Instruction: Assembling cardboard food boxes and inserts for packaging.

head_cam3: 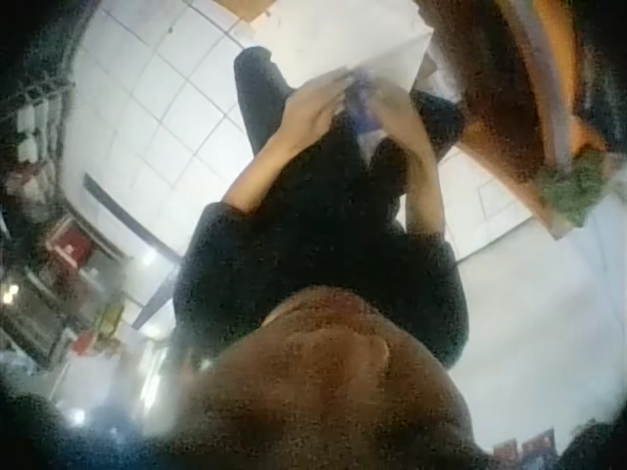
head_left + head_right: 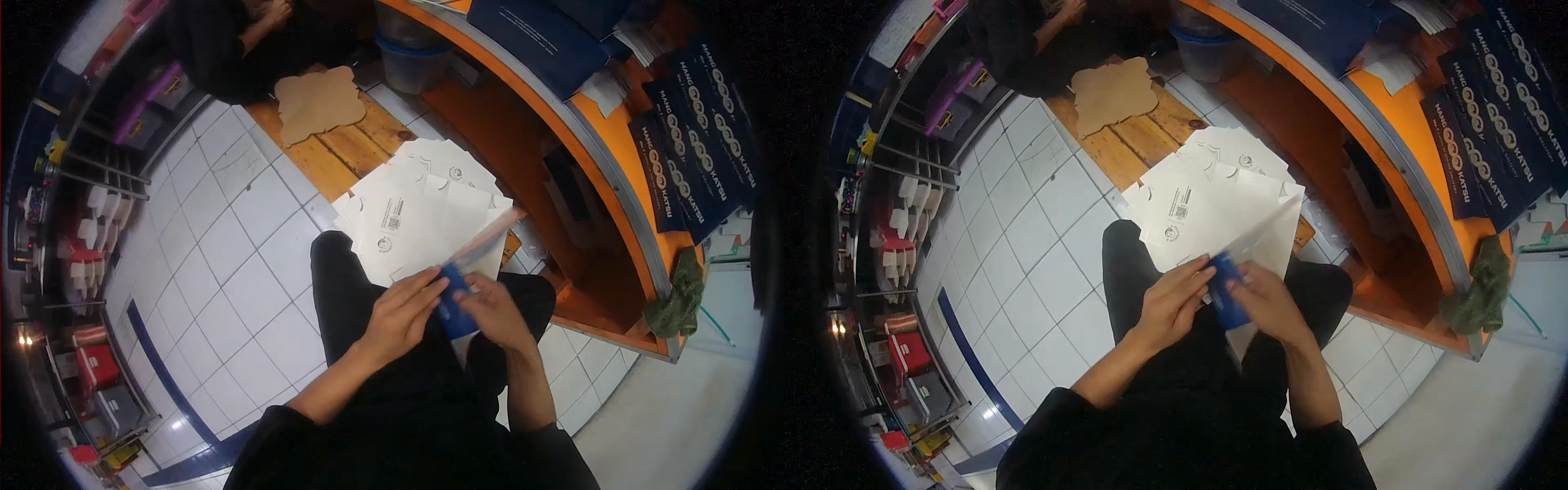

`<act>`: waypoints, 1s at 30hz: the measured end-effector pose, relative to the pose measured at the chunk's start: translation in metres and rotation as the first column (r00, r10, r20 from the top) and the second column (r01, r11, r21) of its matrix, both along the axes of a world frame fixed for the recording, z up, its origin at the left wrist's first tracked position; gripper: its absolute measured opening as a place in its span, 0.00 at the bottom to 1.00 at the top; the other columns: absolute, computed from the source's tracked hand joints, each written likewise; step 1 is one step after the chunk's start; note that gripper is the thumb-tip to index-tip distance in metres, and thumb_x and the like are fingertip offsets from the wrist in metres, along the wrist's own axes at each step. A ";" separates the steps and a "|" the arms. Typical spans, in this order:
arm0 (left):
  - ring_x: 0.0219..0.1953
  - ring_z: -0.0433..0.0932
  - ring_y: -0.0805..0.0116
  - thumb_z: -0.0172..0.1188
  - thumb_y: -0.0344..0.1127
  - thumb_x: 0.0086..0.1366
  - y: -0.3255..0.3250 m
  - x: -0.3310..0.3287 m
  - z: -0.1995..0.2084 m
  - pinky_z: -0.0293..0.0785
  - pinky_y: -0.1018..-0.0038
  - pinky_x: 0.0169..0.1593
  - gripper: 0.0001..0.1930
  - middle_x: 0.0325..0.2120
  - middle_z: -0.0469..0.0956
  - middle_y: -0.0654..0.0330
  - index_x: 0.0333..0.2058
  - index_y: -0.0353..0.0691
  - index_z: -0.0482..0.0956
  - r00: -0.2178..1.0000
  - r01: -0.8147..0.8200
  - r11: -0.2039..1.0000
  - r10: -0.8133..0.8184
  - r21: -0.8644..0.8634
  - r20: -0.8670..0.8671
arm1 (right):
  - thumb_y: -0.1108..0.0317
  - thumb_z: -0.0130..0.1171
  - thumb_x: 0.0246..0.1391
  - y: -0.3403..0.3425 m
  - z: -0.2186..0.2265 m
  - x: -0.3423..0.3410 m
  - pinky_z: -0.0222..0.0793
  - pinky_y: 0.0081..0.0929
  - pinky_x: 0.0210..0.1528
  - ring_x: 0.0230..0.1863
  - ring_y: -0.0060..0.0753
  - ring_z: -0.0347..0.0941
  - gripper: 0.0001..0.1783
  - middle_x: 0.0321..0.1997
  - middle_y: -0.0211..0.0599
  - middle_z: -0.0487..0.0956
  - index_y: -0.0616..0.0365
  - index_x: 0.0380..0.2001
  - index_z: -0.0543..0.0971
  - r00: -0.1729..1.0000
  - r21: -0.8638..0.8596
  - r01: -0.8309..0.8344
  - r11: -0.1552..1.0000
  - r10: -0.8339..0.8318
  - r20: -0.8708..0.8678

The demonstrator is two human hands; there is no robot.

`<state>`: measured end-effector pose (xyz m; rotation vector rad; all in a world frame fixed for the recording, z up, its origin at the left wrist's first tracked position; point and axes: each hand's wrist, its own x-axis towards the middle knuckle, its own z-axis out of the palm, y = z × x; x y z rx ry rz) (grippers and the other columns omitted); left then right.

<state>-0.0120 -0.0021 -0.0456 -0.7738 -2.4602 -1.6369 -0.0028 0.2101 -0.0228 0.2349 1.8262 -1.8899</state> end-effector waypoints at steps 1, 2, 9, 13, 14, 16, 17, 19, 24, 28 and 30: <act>0.55 0.80 0.49 0.67 0.26 0.58 -0.001 0.003 0.006 0.77 0.61 0.57 0.21 0.58 0.77 0.48 0.52 0.38 0.83 0.996 0.029 1.000 -0.029 -0.007 -0.084 | 0.70 0.57 0.66 0.002 0.003 -0.002 0.76 0.19 0.43 0.40 0.22 0.80 0.16 0.43 0.41 0.83 0.63 0.55 0.75 1.000 0.006 0.009 1.000 -0.009 -0.002; 0.56 0.80 0.49 0.68 0.30 0.58 -0.003 0.007 0.010 0.76 0.59 0.58 0.23 0.58 0.77 0.47 0.54 0.38 0.82 0.984 0.057 0.998 -0.059 -0.016 -0.168 | 0.70 0.55 0.67 0.004 0.009 -0.006 0.77 0.20 0.42 0.41 0.24 0.80 0.16 0.45 0.41 0.82 0.62 0.56 0.73 0.975 -0.144 0.217 0.965 -0.209 0.069; 0.65 0.70 0.38 0.72 0.50 0.57 -0.007 0.014 0.021 0.74 0.49 0.59 0.29 0.65 0.69 0.47 0.57 0.50 0.81 0.914 0.114 0.970 -0.187 -0.214 -0.360 | 0.65 0.52 0.70 -0.018 0.047 -0.010 0.80 0.28 0.39 0.41 0.29 0.82 0.19 0.48 0.38 0.81 0.61 0.59 0.70 0.896 -0.461 0.444 0.768 -0.385 0.221; 0.63 0.71 0.39 0.73 0.44 0.57 -0.004 0.000 0.037 0.75 0.53 0.59 0.29 0.65 0.69 0.47 0.58 0.49 0.80 0.920 0.021 0.979 -0.097 -0.201 -0.379 | 0.62 0.52 0.71 -0.016 0.029 -0.002 0.81 0.29 0.41 0.41 0.29 0.82 0.18 0.50 0.39 0.81 0.59 0.58 0.71 0.899 -0.651 0.429 0.626 -0.367 0.240; 0.63 0.71 0.39 0.73 0.44 0.57 -0.002 -0.004 0.038 0.75 0.53 0.59 0.29 0.65 0.69 0.47 0.58 0.49 0.80 0.920 0.021 0.980 -0.097 -0.200 -0.379 | 0.61 0.52 0.72 -0.021 0.032 0.000 0.80 0.29 0.43 0.41 0.29 0.82 0.18 0.49 0.38 0.82 0.58 0.58 0.72 0.886 -0.632 0.454 0.628 -0.394 0.246; 0.58 0.74 0.40 0.73 0.41 0.57 0.002 -0.010 0.040 0.77 0.56 0.57 0.28 0.64 0.70 0.45 0.58 0.48 0.80 0.915 -0.081 0.976 -0.007 -0.202 -0.403 | 0.60 0.51 0.72 -0.034 0.035 0.003 0.79 0.29 0.45 0.42 0.28 0.82 0.17 0.49 0.37 0.82 0.57 0.57 0.72 0.875 -0.617 0.473 0.628 -0.416 0.248; 0.54 0.76 0.42 0.71 0.39 0.59 0.003 -0.014 0.041 0.77 0.57 0.56 0.27 0.62 0.70 0.44 0.58 0.49 0.80 0.914 -0.089 0.979 0.007 -0.184 -0.405 | 0.60 0.49 0.73 -0.040 0.035 0.005 0.80 0.28 0.47 0.44 0.29 0.82 0.17 0.48 0.39 0.83 0.59 0.56 0.73 0.861 -0.653 0.489 0.578 -0.438 0.257; 0.53 0.75 0.44 0.70 0.39 0.60 0.004 -0.020 0.039 0.75 0.57 0.55 0.27 0.61 0.71 0.45 0.59 0.50 0.80 0.912 -0.111 0.973 0.019 -0.203 -0.410 | 0.60 0.48 0.74 -0.044 0.031 0.011 0.81 0.28 0.48 0.45 0.30 0.83 0.17 0.47 0.41 0.84 0.61 0.55 0.73 0.846 -0.681 0.505 0.531 -0.461 0.268; 0.53 0.72 0.49 0.68 0.38 0.61 0.005 -0.019 0.044 0.69 0.60 0.54 0.28 0.58 0.71 0.46 0.61 0.53 0.78 0.940 -0.112 0.950 0.006 -0.292 -0.340 | 0.61 0.51 0.73 -0.047 0.031 0.015 0.74 0.22 0.49 0.42 0.26 0.81 0.15 0.40 0.37 0.84 0.61 0.51 0.77 0.846 -0.577 0.516 0.633 -0.480 0.230; 0.55 0.71 0.49 0.77 0.43 0.52 0.006 -0.007 0.045 0.66 0.58 0.57 0.39 0.57 0.71 0.43 0.62 0.41 0.75 0.985 -0.100 0.979 0.072 -0.177 -0.156 | 0.64 0.53 0.71 -0.031 0.009 0.022 0.76 0.23 0.45 0.40 0.26 0.82 0.13 0.39 0.36 0.84 0.63 0.47 0.79 0.900 -0.425 0.415 0.805 -0.432 0.060; 0.55 0.70 0.51 0.80 0.45 0.49 0.004 -0.004 0.045 0.65 0.58 0.59 0.47 0.58 0.70 0.43 0.66 0.38 0.70 0.989 -0.129 0.985 0.119 -0.118 -0.089 | 0.69 0.56 0.67 -0.029 0.012 0.021 0.79 0.26 0.44 0.39 0.27 0.82 0.12 0.41 0.37 0.85 0.67 0.45 0.81 0.890 -0.347 0.447 0.824 -0.449 0.080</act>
